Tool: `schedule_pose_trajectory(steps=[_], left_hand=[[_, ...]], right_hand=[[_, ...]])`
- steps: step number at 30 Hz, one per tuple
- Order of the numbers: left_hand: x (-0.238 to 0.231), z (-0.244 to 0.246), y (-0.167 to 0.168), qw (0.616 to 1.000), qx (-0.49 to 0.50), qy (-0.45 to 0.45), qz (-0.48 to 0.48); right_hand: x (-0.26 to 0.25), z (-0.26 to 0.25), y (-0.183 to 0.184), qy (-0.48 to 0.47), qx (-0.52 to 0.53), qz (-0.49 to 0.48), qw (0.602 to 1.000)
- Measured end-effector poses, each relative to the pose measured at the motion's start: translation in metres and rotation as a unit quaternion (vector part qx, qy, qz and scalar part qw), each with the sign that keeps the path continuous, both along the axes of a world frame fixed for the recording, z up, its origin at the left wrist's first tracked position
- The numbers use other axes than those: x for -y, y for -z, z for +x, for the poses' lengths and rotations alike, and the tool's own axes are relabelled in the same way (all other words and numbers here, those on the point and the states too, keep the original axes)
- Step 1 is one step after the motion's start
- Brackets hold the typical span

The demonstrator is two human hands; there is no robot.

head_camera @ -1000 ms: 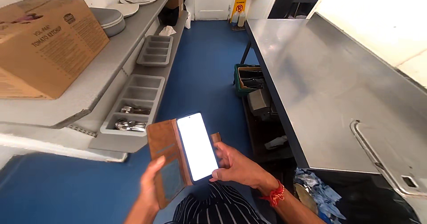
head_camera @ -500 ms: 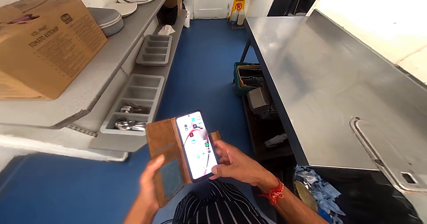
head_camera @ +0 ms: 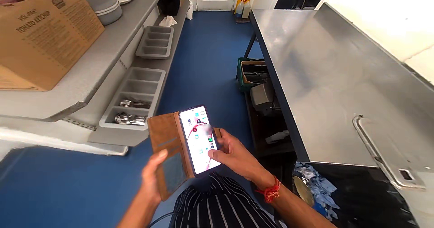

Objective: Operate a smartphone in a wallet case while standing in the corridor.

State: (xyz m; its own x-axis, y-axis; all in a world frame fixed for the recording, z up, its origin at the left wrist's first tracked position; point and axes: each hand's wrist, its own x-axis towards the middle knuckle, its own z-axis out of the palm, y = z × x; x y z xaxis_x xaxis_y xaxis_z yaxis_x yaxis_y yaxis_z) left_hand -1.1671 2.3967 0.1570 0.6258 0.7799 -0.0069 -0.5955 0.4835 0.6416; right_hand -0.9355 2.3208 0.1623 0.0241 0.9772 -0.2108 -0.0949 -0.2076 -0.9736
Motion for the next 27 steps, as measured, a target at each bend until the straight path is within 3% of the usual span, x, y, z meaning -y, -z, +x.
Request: schedule_pose_trajectory(steps=[5,15,27], left_hand=[[0.0001,0.0007,0.0007,1.0,-0.014,-0.011,-0.003],[-0.0022,0.0012,0.0031,1.0,-0.002,0.001,-0.007],[-0.0026,0.0012,0.0019,1.0,-0.003,0.003,-0.009]], right_hand=[[-0.0011,-0.0015,0.0024,0.011,0.001,-0.011,1.0],[0.0036,0.0055,0.0032,-0.059,-0.035,-0.014,0.998],[0.0031,0.002,0.0029,-0.046,-0.013,-0.005,0.999]])
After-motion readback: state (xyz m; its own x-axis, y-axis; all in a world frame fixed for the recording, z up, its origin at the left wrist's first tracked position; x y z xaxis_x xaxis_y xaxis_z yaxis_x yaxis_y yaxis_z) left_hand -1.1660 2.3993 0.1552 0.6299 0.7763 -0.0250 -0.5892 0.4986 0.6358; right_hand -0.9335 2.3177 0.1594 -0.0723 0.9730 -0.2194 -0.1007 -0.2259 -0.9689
